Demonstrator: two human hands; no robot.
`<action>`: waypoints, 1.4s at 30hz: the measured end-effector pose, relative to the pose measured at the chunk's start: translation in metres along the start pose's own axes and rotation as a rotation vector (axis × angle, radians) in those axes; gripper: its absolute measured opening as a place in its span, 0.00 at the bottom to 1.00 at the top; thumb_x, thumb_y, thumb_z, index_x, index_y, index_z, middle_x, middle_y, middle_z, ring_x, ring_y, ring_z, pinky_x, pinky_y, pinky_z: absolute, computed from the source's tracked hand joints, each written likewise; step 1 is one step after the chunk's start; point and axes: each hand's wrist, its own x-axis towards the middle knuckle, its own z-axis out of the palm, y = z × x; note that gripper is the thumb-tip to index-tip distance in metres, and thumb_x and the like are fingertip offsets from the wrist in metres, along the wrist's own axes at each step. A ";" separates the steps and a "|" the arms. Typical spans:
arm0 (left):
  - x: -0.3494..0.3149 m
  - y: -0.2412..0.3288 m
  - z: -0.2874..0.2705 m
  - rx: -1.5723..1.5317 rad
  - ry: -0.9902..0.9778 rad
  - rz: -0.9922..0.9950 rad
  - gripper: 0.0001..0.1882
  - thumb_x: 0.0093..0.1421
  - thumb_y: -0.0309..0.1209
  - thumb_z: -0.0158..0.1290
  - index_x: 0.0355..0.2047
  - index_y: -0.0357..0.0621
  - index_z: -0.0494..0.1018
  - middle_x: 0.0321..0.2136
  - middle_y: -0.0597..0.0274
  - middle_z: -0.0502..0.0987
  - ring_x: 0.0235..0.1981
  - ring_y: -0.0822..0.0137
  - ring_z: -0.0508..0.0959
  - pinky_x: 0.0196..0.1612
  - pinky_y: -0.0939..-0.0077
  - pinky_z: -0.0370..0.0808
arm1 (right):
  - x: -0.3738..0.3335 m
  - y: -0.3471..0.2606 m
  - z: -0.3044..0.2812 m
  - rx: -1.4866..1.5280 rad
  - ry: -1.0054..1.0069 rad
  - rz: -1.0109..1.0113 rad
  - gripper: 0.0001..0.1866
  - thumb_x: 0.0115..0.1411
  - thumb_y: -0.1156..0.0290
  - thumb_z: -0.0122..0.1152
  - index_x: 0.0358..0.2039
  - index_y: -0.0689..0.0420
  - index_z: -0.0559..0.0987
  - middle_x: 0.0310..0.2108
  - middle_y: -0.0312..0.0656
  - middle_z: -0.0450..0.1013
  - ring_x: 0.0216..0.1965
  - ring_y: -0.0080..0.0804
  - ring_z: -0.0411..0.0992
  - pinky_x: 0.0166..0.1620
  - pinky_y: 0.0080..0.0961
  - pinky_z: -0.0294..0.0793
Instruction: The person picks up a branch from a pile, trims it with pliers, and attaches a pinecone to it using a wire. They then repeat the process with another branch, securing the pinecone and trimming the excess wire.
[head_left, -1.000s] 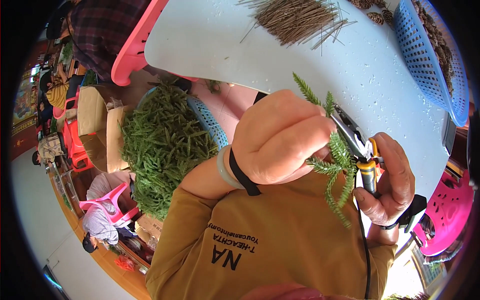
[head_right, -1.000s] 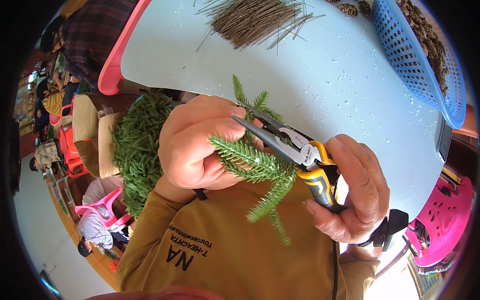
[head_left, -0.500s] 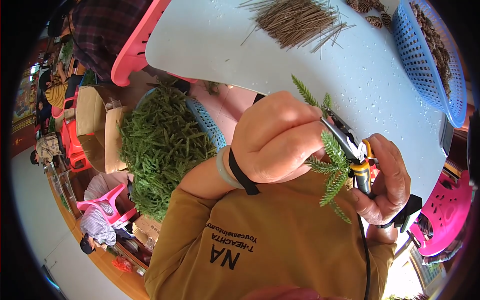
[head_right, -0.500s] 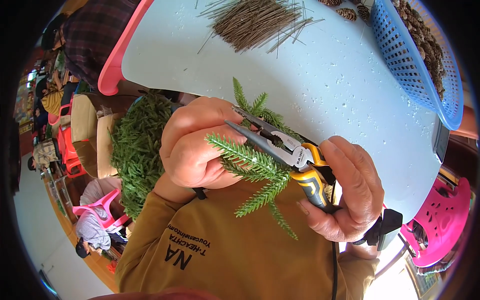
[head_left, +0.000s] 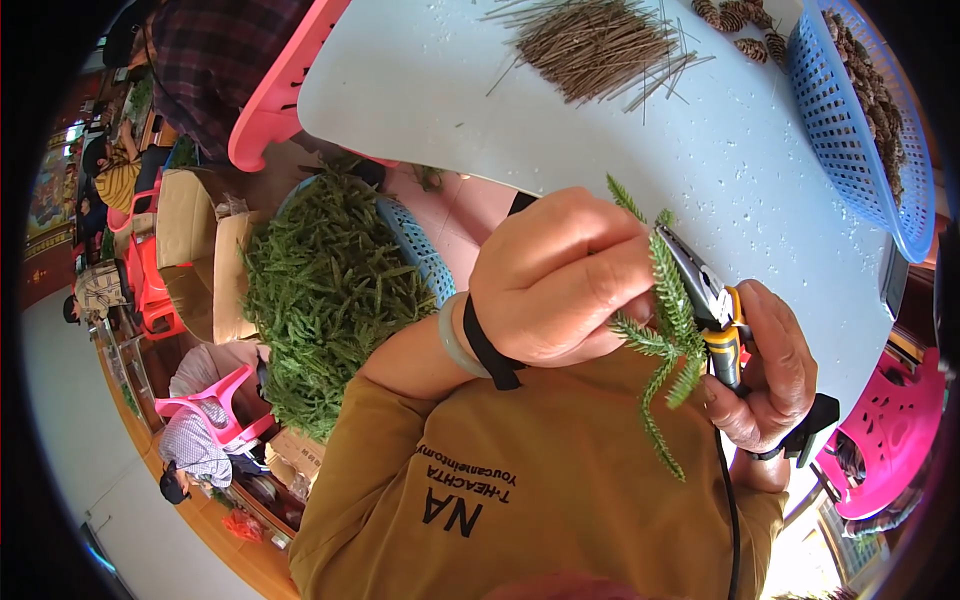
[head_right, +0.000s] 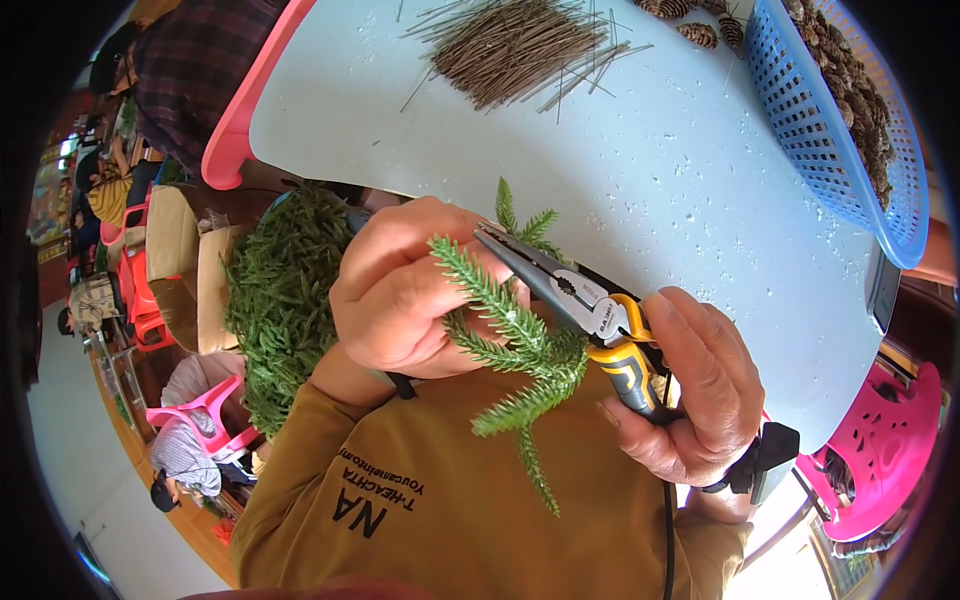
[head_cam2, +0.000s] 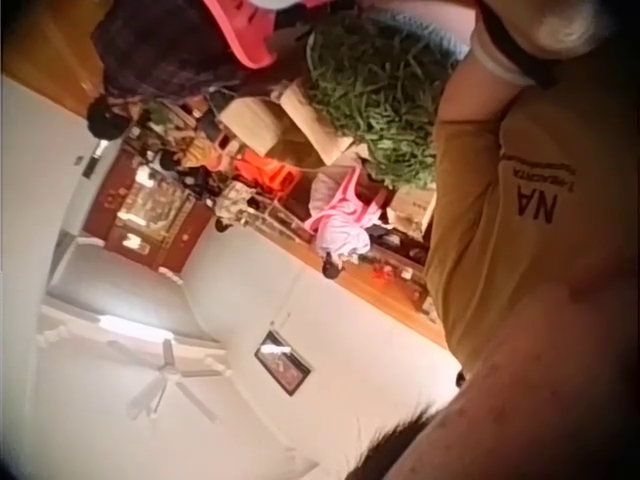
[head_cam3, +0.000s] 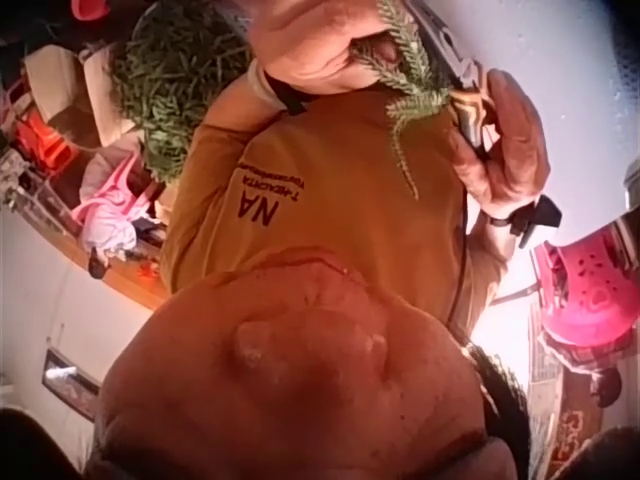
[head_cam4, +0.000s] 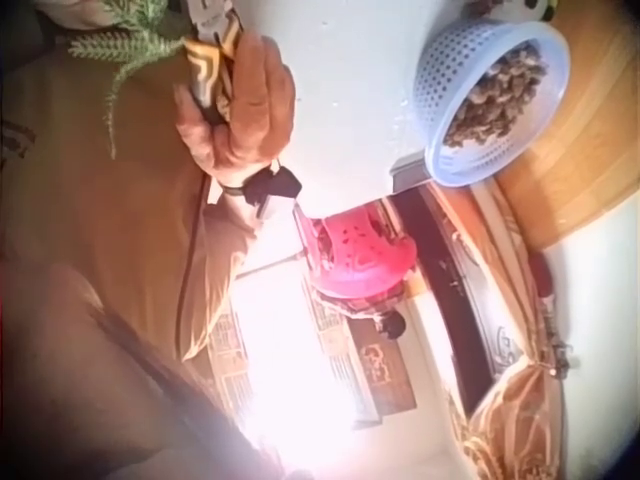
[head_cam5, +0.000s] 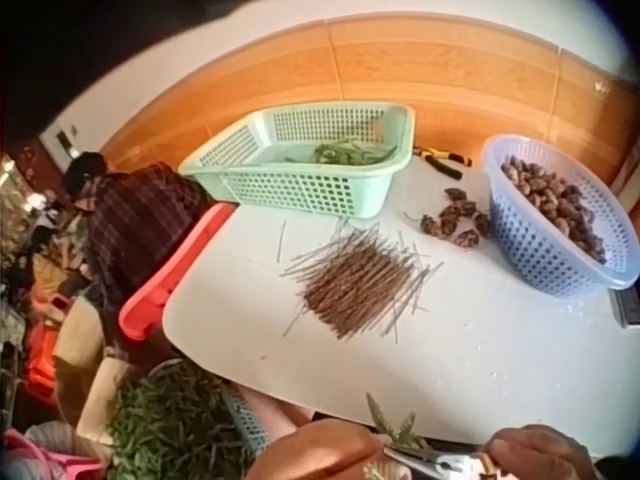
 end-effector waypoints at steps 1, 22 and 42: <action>-0.003 -0.002 0.002 -0.013 0.007 -0.001 0.15 0.44 0.22 0.64 0.31 0.36 0.72 0.31 0.55 0.72 0.23 0.69 0.76 0.24 0.81 0.74 | -0.001 0.000 -0.001 -0.002 -0.002 0.011 0.32 0.46 0.67 0.67 0.49 0.71 0.70 0.44 0.59 0.70 0.39 0.48 0.73 0.42 0.33 0.72; 0.009 -0.012 0.005 -0.465 0.159 -0.563 0.12 0.48 0.17 0.59 0.32 0.39 0.70 0.28 0.64 0.71 0.25 0.76 0.71 0.23 0.80 0.69 | -0.002 0.000 -0.043 -0.342 0.109 0.228 0.33 0.38 0.73 0.64 0.50 0.64 0.70 0.46 0.56 0.69 0.46 0.47 0.69 0.48 0.36 0.68; 0.196 -0.109 -0.079 -0.331 0.427 -0.526 0.33 0.46 0.20 0.58 0.52 0.30 0.57 0.45 0.50 0.68 0.39 0.64 0.75 0.37 0.68 0.78 | -0.006 0.025 -0.065 -0.492 0.125 0.203 0.29 0.38 0.74 0.63 0.46 0.64 0.72 0.44 0.56 0.70 0.46 0.55 0.66 0.50 0.41 0.65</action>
